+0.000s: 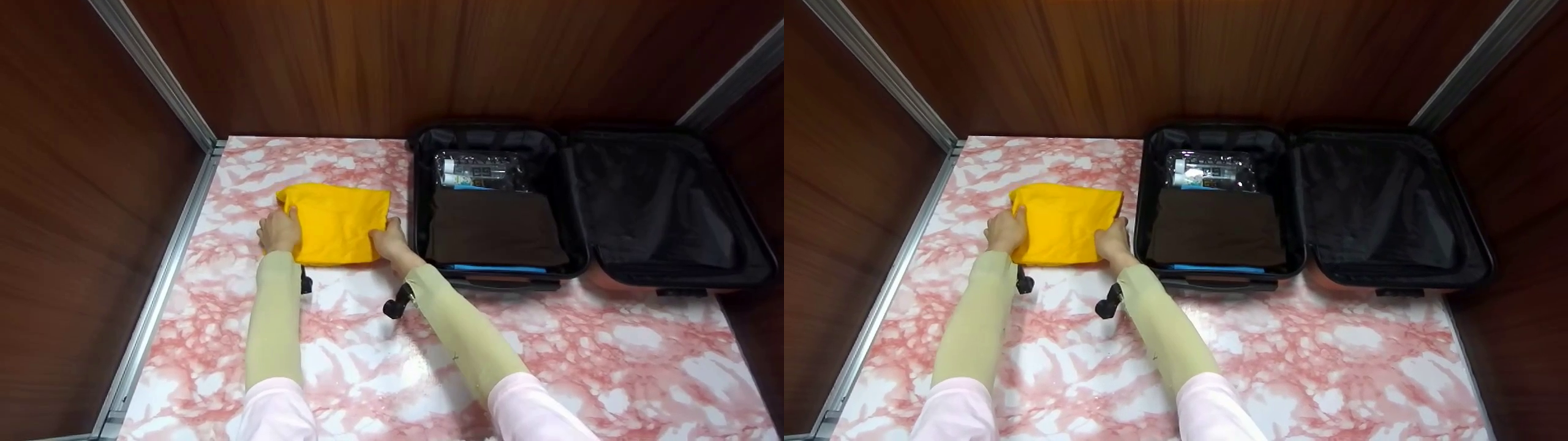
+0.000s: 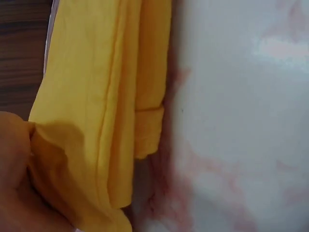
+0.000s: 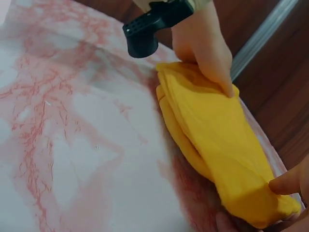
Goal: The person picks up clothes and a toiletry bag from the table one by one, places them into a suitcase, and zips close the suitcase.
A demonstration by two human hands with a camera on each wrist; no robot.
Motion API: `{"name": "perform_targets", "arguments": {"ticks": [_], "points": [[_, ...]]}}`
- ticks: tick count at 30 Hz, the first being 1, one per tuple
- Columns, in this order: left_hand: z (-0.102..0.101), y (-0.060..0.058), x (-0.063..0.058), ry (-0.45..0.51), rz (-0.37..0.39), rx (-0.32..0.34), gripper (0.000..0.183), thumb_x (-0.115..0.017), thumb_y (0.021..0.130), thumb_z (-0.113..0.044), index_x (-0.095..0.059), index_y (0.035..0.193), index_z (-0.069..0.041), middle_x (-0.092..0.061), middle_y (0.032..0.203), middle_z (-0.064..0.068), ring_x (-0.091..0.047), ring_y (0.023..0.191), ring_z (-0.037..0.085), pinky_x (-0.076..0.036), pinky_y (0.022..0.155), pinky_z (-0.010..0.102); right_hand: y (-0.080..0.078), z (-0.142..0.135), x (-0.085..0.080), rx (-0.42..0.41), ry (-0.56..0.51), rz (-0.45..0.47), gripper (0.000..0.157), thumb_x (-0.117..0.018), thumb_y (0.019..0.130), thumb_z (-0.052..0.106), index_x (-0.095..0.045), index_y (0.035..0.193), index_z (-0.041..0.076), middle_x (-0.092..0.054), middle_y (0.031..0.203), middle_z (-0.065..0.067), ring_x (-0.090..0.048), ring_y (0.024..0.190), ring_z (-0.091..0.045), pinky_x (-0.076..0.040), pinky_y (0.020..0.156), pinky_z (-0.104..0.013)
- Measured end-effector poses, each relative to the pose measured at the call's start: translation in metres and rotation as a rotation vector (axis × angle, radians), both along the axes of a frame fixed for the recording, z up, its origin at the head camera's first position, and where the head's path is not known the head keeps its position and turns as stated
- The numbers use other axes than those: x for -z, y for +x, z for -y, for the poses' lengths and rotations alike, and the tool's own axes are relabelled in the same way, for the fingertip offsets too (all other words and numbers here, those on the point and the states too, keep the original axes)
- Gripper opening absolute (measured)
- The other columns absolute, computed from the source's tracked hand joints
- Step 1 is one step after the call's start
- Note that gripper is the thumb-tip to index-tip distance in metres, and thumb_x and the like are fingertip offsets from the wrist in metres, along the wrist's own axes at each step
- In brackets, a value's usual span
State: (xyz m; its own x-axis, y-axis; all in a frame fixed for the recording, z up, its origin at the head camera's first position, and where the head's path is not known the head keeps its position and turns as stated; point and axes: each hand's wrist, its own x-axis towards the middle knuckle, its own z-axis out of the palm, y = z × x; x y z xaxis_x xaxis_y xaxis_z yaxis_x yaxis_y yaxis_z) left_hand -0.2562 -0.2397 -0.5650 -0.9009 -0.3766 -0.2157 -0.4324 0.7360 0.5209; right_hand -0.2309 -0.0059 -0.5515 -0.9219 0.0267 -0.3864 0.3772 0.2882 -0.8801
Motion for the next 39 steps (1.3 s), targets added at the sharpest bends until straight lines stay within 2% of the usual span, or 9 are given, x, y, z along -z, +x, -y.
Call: {"name": "perform_targets", "arguments": {"ticks": [7, 17, 23, 27, 31, 35, 39], "points": [[0.002, -0.002, -0.002, 0.085, -0.149, -0.045, 0.059, -0.024, 0.113, -0.034, -0.058, 0.122, 0.013, -0.061, 0.12, 0.035, -0.057, 0.115, 0.05, -0.043, 0.1, 0.057, -0.001, 0.001, -0.001, 0.037, 0.002, -0.033, 0.035, -0.055, 0.097, 0.004, -0.042, 0.129, -0.001, -0.057, 0.125, -0.021, -0.056, 0.112, -0.031, -0.048, 0.091, -0.035], [0.004, -0.003, -0.013, 0.101, -0.234, -0.11, 0.061, -0.019, 0.113, -0.035, -0.06, 0.125, 0.009, -0.062, 0.121, 0.032, -0.058, 0.114, 0.049, -0.045, 0.096, 0.058, -0.004, 0.002, -0.008, 0.008, 0.026, -0.087, 0.036, -0.052, 0.1, 0.006, -0.039, 0.134, 0.002, -0.055, 0.134, -0.024, -0.055, 0.118, -0.033, -0.047, 0.094, -0.038], [0.002, -0.006, -0.02, 0.127, -0.276, -0.142, 0.061, -0.019, 0.113, -0.036, -0.062, 0.12, 0.006, -0.064, 0.119, 0.031, -0.059, 0.115, 0.048, -0.046, 0.095, 0.057, -0.008, 0.003, -0.019, -0.001, 0.016, -0.131, 0.033, -0.049, 0.105, 0.01, -0.038, 0.136, 0.005, -0.052, 0.141, -0.024, -0.054, 0.123, -0.033, -0.046, 0.097, -0.038], [0.0, -0.009, -0.027, 0.14, -0.322, -0.145, 0.06, -0.02, 0.113, -0.036, -0.063, 0.116, 0.005, -0.064, 0.117, 0.031, -0.058, 0.115, 0.047, -0.045, 0.097, 0.056, -0.011, 0.002, -0.028, 0.009, -0.019, -0.185, 0.034, -0.05, 0.105, 0.01, -0.039, 0.137, 0.002, -0.051, 0.142, -0.024, -0.052, 0.126, -0.033, -0.042, 0.103, -0.037], [-0.003, -0.013, -0.035, 0.139, -0.389, -0.141, 0.057, -0.023, 0.113, -0.033, -0.065, 0.112, 0.006, -0.065, 0.112, 0.031, -0.059, 0.115, 0.047, -0.045, 0.098, 0.054, -0.017, -0.003, -0.039, 0.021, -0.027, -0.254, 0.031, -0.055, 0.104, 0.01, -0.045, 0.131, -0.002, -0.055, 0.134, -0.024, -0.055, 0.119, -0.032, -0.043, 0.101, -0.035], [-0.007, -0.016, -0.044, 0.15, -0.423, -0.129, 0.056, -0.024, 0.113, -0.032, -0.064, 0.115, 0.006, -0.065, 0.111, 0.03, -0.06, 0.113, 0.045, -0.045, 0.098, 0.052, -0.022, -0.011, -0.049, 0.037, -0.012, -0.306, 0.028, -0.059, 0.103, 0.012, -0.049, 0.123, -0.004, -0.058, 0.123, -0.022, -0.057, 0.108, -0.029, -0.045, 0.094, -0.033], [-0.013, -0.018, -0.054, 0.177, -0.449, -0.123, 0.055, -0.025, 0.113, -0.032, -0.065, 0.116, 0.005, -0.066, 0.111, 0.03, -0.06, 0.112, 0.044, -0.045, 0.098, 0.05, -0.025, -0.02, -0.057, 0.044, -0.007, -0.331, 0.023, -0.061, 0.103, 0.014, -0.049, 0.117, -0.001, -0.057, 0.116, -0.019, -0.056, 0.1, -0.027, -0.047, 0.087, -0.034]]}}
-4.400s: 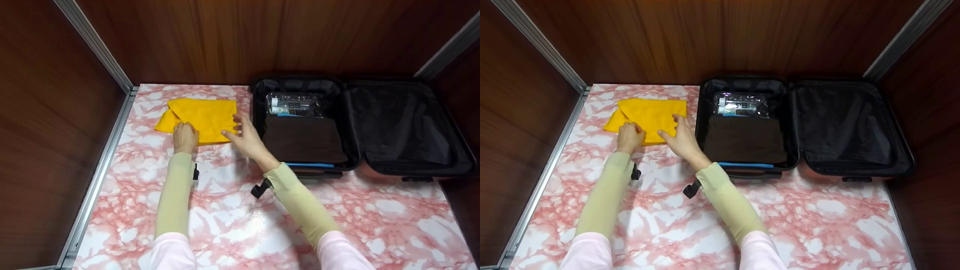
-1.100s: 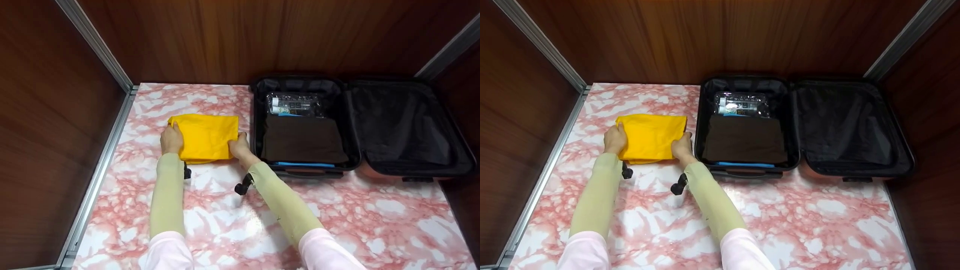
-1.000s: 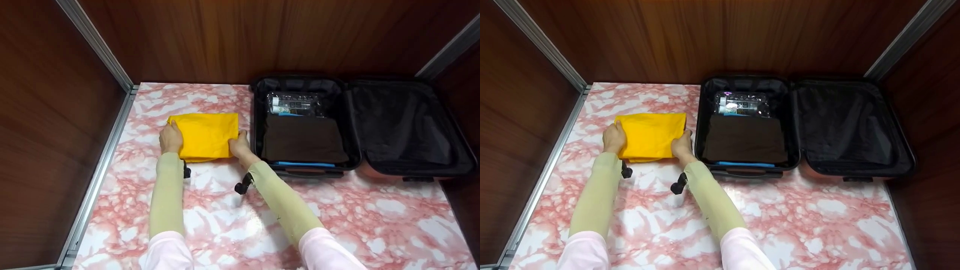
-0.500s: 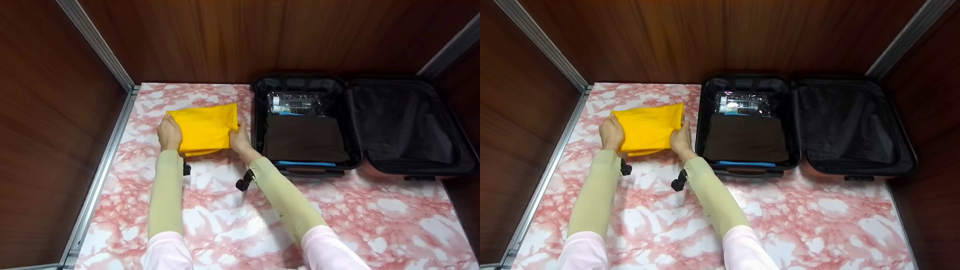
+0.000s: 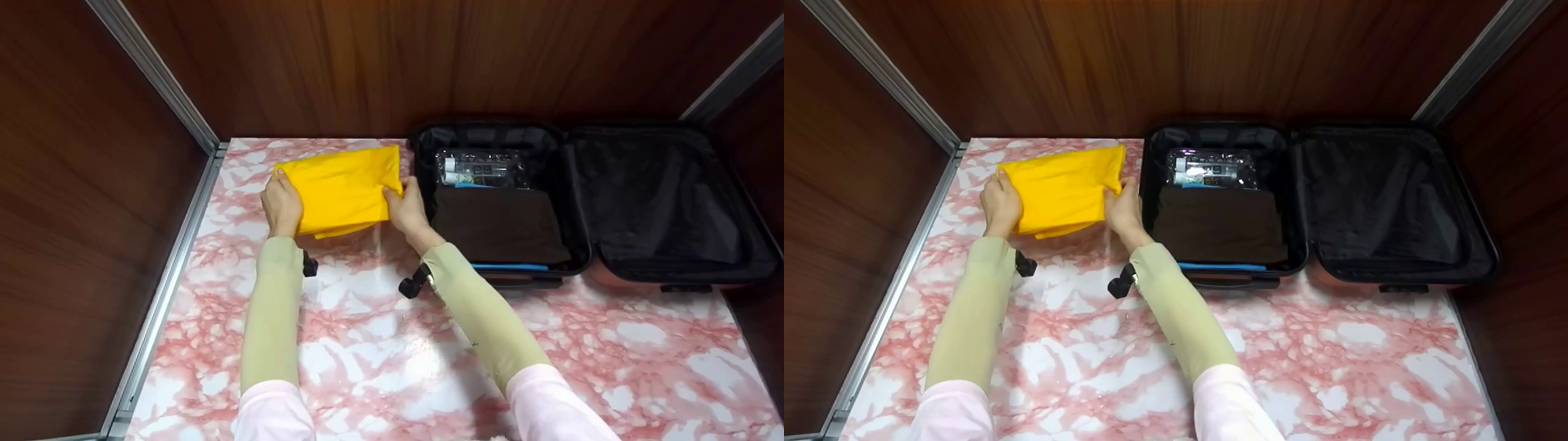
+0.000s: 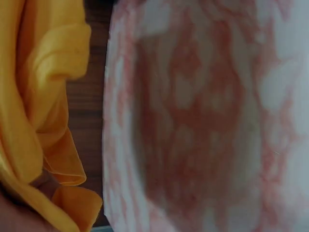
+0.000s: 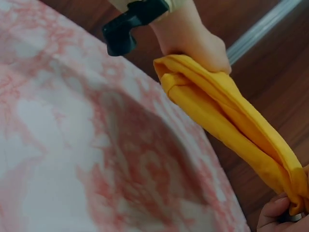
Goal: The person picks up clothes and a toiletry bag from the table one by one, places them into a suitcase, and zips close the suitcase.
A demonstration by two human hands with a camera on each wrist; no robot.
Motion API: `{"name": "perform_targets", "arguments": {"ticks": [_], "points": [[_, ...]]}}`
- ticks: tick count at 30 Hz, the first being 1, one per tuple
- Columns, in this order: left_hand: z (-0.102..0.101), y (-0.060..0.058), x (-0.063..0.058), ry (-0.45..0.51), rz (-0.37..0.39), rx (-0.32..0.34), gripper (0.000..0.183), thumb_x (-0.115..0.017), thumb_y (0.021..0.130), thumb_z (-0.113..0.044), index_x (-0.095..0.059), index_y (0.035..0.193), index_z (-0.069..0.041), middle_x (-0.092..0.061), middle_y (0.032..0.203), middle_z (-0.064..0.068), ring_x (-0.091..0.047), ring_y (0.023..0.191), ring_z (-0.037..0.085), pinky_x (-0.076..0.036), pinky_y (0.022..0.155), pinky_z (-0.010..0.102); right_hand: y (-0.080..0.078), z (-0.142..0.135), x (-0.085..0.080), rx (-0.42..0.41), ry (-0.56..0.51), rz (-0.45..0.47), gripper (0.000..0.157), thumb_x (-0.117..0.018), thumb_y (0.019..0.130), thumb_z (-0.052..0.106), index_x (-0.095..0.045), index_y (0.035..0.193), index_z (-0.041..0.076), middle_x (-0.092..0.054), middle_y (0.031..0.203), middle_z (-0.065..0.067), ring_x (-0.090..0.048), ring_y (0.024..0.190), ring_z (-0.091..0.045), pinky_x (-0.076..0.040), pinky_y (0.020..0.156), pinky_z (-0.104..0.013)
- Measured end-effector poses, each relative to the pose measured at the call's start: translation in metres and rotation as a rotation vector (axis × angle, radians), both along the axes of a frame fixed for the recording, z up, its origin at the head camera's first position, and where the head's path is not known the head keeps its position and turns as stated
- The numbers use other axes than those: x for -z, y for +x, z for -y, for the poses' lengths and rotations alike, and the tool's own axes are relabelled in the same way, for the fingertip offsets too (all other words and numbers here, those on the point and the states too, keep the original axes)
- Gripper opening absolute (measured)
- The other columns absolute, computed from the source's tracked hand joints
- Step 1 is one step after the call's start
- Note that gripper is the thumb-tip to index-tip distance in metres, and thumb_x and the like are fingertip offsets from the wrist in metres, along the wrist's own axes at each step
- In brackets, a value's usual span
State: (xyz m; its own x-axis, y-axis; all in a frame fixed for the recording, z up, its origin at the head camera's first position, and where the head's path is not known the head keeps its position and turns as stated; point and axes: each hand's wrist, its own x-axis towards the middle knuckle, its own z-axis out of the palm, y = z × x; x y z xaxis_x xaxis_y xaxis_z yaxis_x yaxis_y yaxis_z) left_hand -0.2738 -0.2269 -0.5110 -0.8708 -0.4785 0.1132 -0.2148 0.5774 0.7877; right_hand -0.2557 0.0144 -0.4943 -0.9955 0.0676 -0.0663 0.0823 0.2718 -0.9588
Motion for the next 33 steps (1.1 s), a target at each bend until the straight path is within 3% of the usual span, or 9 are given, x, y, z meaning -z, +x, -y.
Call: {"name": "perform_targets", "arguments": {"ticks": [4, 10, 16, 19, 23, 29, 33], "points": [[-0.005, -0.004, -0.011, 0.004, -0.042, 0.028, 0.054, -0.026, 0.113, -0.029, -0.065, 0.115, 0.008, -0.066, 0.109, 0.03, -0.061, 0.111, 0.045, -0.046, 0.097, 0.05, -0.004, -0.009, -0.01, 0.016, -0.034, -0.031, 0.02, -0.061, 0.103, 0.012, -0.049, 0.114, 0.001, -0.056, 0.112, -0.017, -0.055, 0.095, -0.024, -0.047, 0.083, -0.031], [-0.014, -0.009, -0.027, 0.021, -0.083, 0.055, 0.052, -0.028, 0.113, -0.028, -0.062, 0.127, 0.009, -0.066, 0.114, 0.03, -0.059, 0.114, 0.043, -0.044, 0.1, 0.047, -0.01, -0.023, -0.024, 0.007, -0.089, -0.053, 0.021, -0.058, 0.103, 0.011, -0.05, 0.119, -0.001, -0.056, 0.112, -0.017, -0.057, 0.085, -0.023, -0.047, 0.07, -0.028], [-0.027, -0.011, -0.039, 0.022, -0.14, 0.098, 0.05, -0.03, 0.113, -0.026, -0.06, 0.13, 0.009, -0.064, 0.107, 0.03, -0.06, 0.109, 0.043, -0.045, 0.096, 0.048, -0.017, -0.042, -0.036, -0.008, -0.087, 0.061, 0.045, -0.056, 0.105, 0.017, -0.045, 0.142, -0.005, -0.058, 0.126, -0.02, -0.059, 0.099, -0.023, -0.048, 0.087, -0.028], [-0.034, -0.012, -0.045, 0.016, -0.179, 0.117, 0.047, -0.031, 0.113, -0.025, -0.063, 0.122, 0.009, -0.061, 0.092, 0.025, -0.061, 0.098, 0.041, -0.046, 0.09, 0.049, -0.021, -0.053, -0.039, -0.039, -0.126, 0.144, 0.039, -0.054, 0.105, 0.017, -0.054, 0.134, -0.009, -0.064, 0.104, -0.012, -0.061, 0.084, -0.016, -0.051, 0.077, -0.025], [-0.043, -0.013, -0.05, 0.02, -0.233, 0.142, 0.044, -0.034, 0.113, -0.025, -0.064, 0.118, 0.008, -0.054, 0.082, 0.017, -0.055, 0.084, 0.034, -0.045, 0.082, 0.047, -0.024, -0.065, -0.039, -0.083, -0.214, 0.189, 0.028, -0.051, 0.106, 0.015, -0.06, 0.117, -0.01, -0.059, 0.077, -0.003, -0.057, 0.064, -0.011, -0.049, 0.063, -0.022], [-0.058, -0.015, -0.056, 0.031, -0.277, 0.19, 0.044, -0.033, 0.113, -0.025, -0.063, 0.118, 0.006, -0.045, 0.076, 0.009, -0.046, 0.073, 0.027, -0.04, 0.069, 0.041, -0.024, -0.082, -0.046, -0.092, -0.189, 0.114, 0.033, -0.048, 0.108, 0.017, -0.059, 0.126, -0.009, -0.061, 0.085, -0.004, -0.058, 0.073, -0.013, -0.049, 0.071, -0.026], [-0.07, -0.015, -0.062, 0.048, -0.259, 0.239, 0.043, -0.036, 0.113, -0.028, -0.062, 0.115, 0.005, -0.043, 0.076, 0.008, -0.044, 0.072, 0.026, -0.039, 0.069, 0.039, -0.025, -0.096, -0.054, -0.064, -0.139, 0.038, 0.037, -0.05, 0.107, 0.02, -0.06, 0.131, -0.007, -0.063, 0.088, -0.006, -0.06, 0.076, -0.014, -0.05, 0.074, -0.027]]}}
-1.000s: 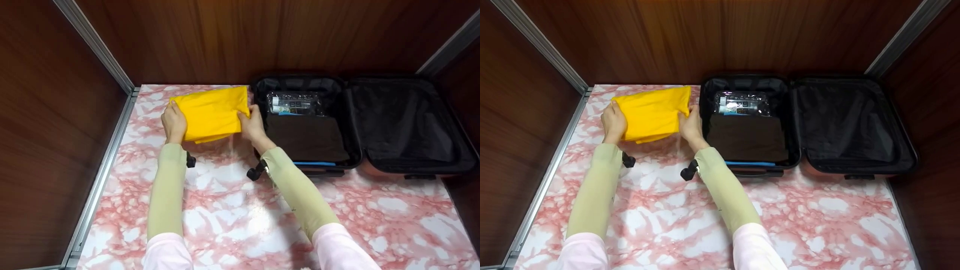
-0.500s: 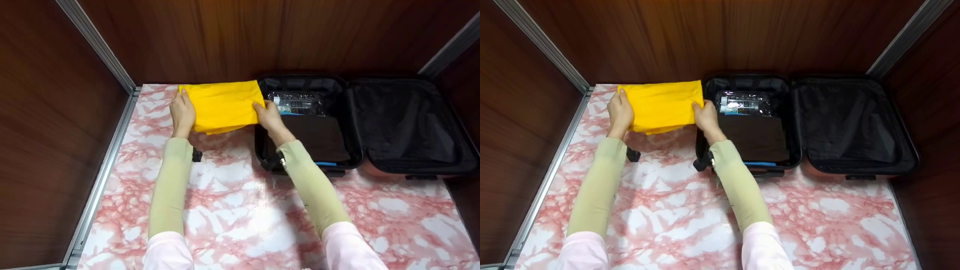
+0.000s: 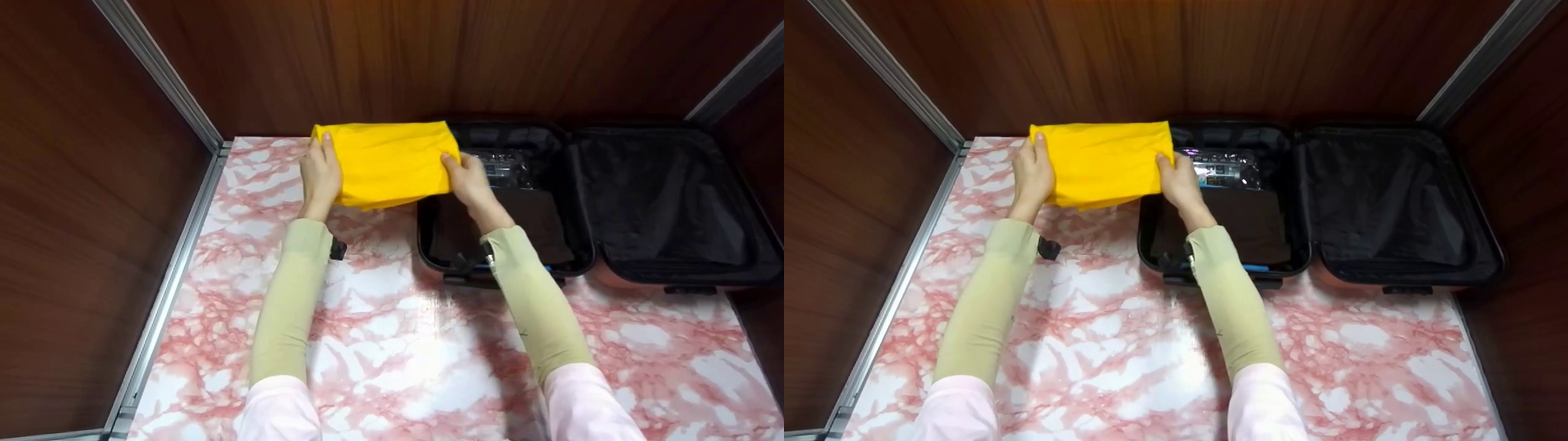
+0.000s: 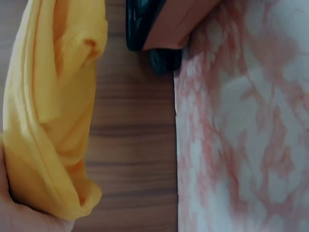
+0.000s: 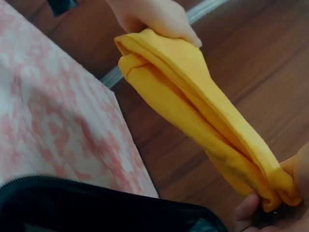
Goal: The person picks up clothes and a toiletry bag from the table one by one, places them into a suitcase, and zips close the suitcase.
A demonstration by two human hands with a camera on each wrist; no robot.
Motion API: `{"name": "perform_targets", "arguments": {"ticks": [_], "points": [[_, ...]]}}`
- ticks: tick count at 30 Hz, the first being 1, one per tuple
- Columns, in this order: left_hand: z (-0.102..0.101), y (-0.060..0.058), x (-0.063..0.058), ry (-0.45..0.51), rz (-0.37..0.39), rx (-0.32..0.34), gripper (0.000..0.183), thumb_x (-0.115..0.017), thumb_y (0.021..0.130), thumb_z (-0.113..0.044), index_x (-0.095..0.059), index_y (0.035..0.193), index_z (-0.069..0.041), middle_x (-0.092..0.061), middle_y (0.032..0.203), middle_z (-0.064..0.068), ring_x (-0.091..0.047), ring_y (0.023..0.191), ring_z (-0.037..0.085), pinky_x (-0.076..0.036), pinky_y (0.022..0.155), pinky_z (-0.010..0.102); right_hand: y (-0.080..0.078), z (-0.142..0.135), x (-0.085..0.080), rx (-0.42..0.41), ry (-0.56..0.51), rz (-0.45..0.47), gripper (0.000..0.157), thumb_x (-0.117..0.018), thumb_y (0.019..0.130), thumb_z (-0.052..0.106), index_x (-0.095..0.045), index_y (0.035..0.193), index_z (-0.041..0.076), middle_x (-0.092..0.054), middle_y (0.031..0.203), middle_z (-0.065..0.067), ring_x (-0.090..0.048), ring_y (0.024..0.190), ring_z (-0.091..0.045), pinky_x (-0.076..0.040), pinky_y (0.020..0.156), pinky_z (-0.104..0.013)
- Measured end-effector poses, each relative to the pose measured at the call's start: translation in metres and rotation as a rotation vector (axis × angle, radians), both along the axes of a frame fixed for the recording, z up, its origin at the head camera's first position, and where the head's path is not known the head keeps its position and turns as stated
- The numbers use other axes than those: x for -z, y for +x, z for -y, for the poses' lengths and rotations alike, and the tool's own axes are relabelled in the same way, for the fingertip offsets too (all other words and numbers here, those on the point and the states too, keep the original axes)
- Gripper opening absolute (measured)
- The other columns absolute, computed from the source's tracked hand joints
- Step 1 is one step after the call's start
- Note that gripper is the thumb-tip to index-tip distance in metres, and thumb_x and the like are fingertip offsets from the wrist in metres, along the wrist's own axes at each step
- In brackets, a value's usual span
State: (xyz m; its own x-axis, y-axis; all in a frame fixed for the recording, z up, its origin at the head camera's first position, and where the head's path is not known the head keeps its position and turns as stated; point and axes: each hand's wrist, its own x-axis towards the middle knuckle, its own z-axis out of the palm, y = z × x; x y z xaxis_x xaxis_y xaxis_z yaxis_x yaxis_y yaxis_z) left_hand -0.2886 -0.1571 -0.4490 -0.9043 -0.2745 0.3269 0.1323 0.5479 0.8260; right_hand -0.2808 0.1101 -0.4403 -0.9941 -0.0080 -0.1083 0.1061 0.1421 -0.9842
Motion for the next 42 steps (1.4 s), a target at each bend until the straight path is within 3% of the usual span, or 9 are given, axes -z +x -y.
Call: {"name": "perform_targets", "arguments": {"ticks": [7, 15, 22, 29, 35, 42], "points": [[-0.024, 0.002, -0.012, -0.014, 0.022, 0.11, 0.046, -0.049, 0.109, -0.034, -0.059, 0.122, 0.008, -0.055, 0.087, 0.017, -0.058, 0.093, 0.032, -0.047, 0.091, 0.042, 0.003, -0.03, -0.01, 0.073, 0.045, -0.094, 0.034, -0.054, 0.106, 0.019, -0.062, 0.13, -0.003, -0.061, 0.09, -0.004, -0.058, 0.076, -0.013, -0.048, 0.072, -0.026], [-0.048, 0.004, -0.02, -0.051, 0.086, 0.182, 0.053, -0.043, 0.11, -0.035, -0.049, 0.14, 0.008, -0.063, 0.11, 0.023, -0.061, 0.105, 0.03, -0.046, 0.101, 0.035, 0.013, -0.059, -0.017, 0.103, 0.145, -0.204, 0.031, -0.054, 0.107, 0.025, -0.065, 0.127, 0.003, -0.061, 0.089, -0.005, -0.058, 0.073, -0.014, -0.048, 0.067, -0.026], [-0.067, 0.006, -0.02, -0.084, 0.034, 0.229, 0.048, -0.046, 0.11, -0.029, -0.049, 0.138, 0.01, -0.064, 0.113, 0.023, -0.062, 0.106, 0.031, -0.047, 0.099, 0.037, 0.021, -0.083, -0.018, 0.156, 0.213, -0.257, 0.032, -0.054, 0.106, 0.026, -0.066, 0.128, 0.005, -0.063, 0.093, -0.007, -0.058, 0.075, -0.016, -0.047, 0.068, -0.026], [-0.083, 0.015, -0.018, -0.127, 0.002, 0.281, 0.042, -0.044, 0.111, -0.026, -0.048, 0.135, 0.008, -0.058, 0.088, 0.017, -0.058, 0.083, 0.029, -0.05, 0.082, 0.04, 0.031, -0.108, -0.023, 0.192, 0.258, -0.31, 0.031, -0.059, 0.104, 0.023, -0.07, 0.126, 0.002, -0.065, 0.09, -0.006, -0.058, 0.071, -0.014, -0.047, 0.064, -0.023], [-0.096, 0.017, -0.017, -0.146, -0.062, 0.304, 0.035, -0.045, 0.11, -0.023, -0.053, 0.127, 0.008, -0.056, 0.085, 0.016, -0.058, 0.082, 0.031, -0.049, 0.08, 0.042, 0.04, -0.127, -0.024, 0.198, 0.269, -0.321, 0.032, -0.06, 0.104, 0.019, -0.07, 0.125, -0.002, -0.066, 0.087, -0.003, -0.057, 0.067, -0.011, -0.046, 0.062, -0.021], [-0.111, 0.023, -0.005, -0.19, -0.036, 0.324, 0.033, -0.044, 0.111, -0.022, -0.056, 0.122, 0.007, -0.054, 0.079, 0.013, -0.057, 0.077, 0.031, -0.049, 0.073, 0.044, 0.053, -0.145, -0.016, 0.213, 0.301, -0.303, 0.035, -0.059, 0.104, 0.024, -0.069, 0.128, 0.001, -0.067, 0.092, -0.006, -0.059, 0.068, -0.014, -0.048, 0.06, -0.02]]}}
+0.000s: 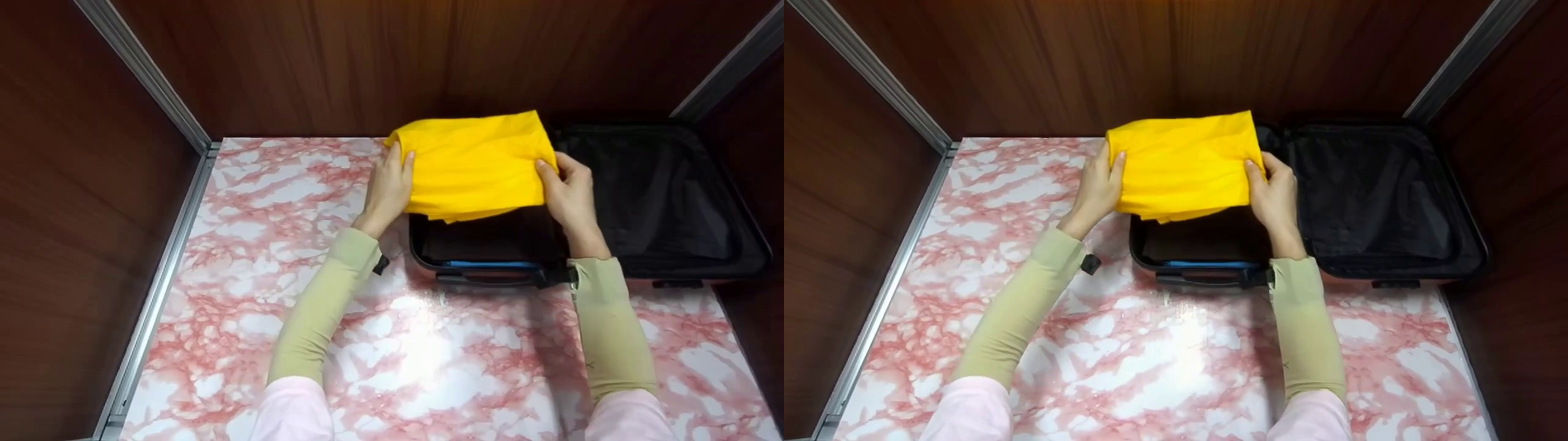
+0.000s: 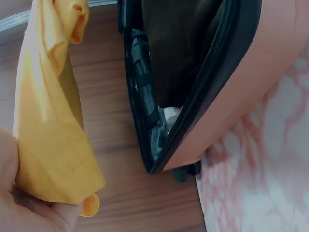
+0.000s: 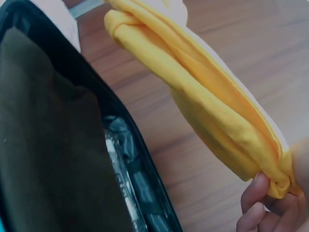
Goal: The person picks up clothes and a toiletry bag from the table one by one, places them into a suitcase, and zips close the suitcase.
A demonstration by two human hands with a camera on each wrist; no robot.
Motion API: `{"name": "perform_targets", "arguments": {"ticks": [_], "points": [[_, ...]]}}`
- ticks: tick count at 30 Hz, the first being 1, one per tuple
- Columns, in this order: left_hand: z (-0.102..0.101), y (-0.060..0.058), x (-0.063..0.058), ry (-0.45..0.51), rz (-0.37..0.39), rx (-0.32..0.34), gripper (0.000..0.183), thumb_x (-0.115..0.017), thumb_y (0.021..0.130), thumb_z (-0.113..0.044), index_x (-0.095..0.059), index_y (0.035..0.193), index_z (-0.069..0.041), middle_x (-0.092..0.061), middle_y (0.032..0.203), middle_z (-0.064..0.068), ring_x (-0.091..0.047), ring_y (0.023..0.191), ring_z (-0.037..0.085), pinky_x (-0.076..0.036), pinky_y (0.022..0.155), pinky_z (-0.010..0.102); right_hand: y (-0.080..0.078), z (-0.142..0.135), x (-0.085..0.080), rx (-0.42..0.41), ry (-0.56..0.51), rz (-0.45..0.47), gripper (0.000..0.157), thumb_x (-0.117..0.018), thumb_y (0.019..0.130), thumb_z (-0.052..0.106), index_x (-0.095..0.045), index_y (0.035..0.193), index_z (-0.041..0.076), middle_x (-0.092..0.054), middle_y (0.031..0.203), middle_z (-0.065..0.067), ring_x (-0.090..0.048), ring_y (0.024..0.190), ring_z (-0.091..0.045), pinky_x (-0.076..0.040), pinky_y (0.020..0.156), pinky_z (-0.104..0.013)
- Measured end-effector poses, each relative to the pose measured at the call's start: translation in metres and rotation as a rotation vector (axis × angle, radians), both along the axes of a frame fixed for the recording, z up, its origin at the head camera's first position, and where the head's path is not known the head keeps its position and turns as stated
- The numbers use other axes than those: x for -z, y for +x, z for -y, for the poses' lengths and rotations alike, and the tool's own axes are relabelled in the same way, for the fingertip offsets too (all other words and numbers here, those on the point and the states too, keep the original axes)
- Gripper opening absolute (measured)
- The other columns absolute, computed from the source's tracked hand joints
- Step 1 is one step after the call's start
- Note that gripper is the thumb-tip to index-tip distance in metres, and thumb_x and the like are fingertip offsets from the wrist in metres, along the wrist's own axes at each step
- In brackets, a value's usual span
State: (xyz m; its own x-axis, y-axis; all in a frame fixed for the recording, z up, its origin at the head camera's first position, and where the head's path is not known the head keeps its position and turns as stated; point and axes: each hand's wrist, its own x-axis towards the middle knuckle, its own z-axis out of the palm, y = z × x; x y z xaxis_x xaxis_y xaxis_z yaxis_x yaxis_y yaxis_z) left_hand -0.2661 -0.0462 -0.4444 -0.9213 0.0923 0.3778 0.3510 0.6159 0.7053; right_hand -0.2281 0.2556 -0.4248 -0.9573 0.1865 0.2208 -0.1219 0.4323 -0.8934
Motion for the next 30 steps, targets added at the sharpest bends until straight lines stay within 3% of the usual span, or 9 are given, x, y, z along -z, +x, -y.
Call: {"name": "perform_targets", "arguments": {"ticks": [6, 12, 18, 25, 30], "points": [[-0.012, 0.006, 0.011, -0.046, 0.027, 0.029, 0.031, -0.043, 0.111, -0.02, -0.057, 0.119, 0.006, -0.06, 0.083, 0.015, -0.063, 0.082, 0.032, -0.051, 0.074, 0.044, 0.013, -0.015, 0.009, 0.029, 0.053, 0.018, 0.037, -0.059, 0.104, 0.029, -0.069, 0.13, 0.003, -0.068, 0.097, -0.008, -0.061, 0.071, -0.013, -0.048, 0.061, -0.02], [-0.023, 0.013, 0.023, -0.048, 0.067, 0.069, 0.035, -0.043, 0.111, -0.017, -0.055, 0.134, 0.007, -0.068, 0.106, 0.023, -0.067, 0.099, 0.035, -0.053, 0.083, 0.045, 0.024, -0.03, 0.019, 0.069, 0.073, 0.066, 0.039, -0.058, 0.105, 0.029, -0.068, 0.13, 0.001, -0.068, 0.101, -0.011, -0.059, 0.074, -0.013, -0.047, 0.064, -0.02], [-0.026, 0.014, 0.037, -0.039, 0.06, 0.079, 0.032, -0.047, 0.108, -0.007, -0.056, 0.135, 0.008, -0.066, 0.123, 0.024, -0.066, 0.11, 0.034, -0.051, 0.095, 0.04, 0.031, -0.039, 0.035, 0.068, 0.115, 0.117, 0.04, -0.056, 0.105, 0.027, -0.066, 0.133, 0.0, -0.067, 0.112, -0.014, -0.06, 0.08, -0.011, -0.047, 0.071, -0.02], [-0.031, 0.019, 0.046, -0.123, 0.111, 0.086, 0.032, -0.049, 0.108, -0.011, -0.057, 0.135, 0.003, -0.07, 0.114, 0.022, -0.069, 0.1, 0.032, -0.055, 0.085, 0.04, 0.038, -0.043, 0.049, 0.077, 0.231, 0.149, 0.041, -0.053, 0.107, 0.029, -0.065, 0.132, -0.001, -0.068, 0.115, -0.021, -0.061, 0.086, -0.021, -0.046, 0.072, -0.023], [-0.032, 0.023, 0.051, -0.175, 0.168, 0.096, 0.031, -0.055, 0.106, -0.015, -0.057, 0.135, -0.002, -0.07, 0.115, 0.019, -0.069, 0.099, 0.029, -0.056, 0.079, 0.039, 0.043, -0.05, 0.057, 0.051, 0.356, 0.189, 0.043, -0.05, 0.107, 0.028, -0.062, 0.133, -0.006, -0.067, 0.109, -0.026, -0.061, 0.085, -0.033, -0.046, 0.072, -0.035]]}}
